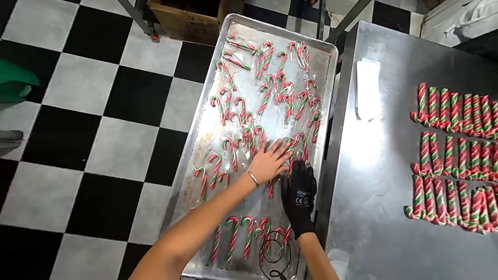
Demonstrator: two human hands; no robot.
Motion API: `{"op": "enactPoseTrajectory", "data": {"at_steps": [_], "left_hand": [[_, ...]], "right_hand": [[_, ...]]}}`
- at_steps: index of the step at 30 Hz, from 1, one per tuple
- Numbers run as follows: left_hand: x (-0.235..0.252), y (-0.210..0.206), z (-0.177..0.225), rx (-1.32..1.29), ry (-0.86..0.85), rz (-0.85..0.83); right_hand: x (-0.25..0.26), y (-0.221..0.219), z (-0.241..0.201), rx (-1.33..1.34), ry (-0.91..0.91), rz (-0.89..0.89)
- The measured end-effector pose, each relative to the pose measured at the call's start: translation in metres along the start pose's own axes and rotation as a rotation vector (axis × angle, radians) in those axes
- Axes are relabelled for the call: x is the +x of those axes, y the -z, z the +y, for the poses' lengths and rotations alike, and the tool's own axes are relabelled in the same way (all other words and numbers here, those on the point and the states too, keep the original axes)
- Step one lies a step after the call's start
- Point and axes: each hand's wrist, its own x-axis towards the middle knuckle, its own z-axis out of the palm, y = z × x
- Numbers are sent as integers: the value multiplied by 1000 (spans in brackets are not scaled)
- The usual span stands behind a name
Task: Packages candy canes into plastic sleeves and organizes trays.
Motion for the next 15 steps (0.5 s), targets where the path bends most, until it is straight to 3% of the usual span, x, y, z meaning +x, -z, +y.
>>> {"op": "enactPoseTrajectory", "data": {"at_steps": [7, 11, 15], "left_hand": [[-11, 5, -2, 103, 266, 53], [-3, -6, 9, 84, 248, 145], [6, -12, 5, 42, 245, 305]], "right_hand": [[35, 4, 2, 11, -13, -5], [59, 20, -10, 44, 17, 40], [86, 26, -18, -21, 49, -88]]}}
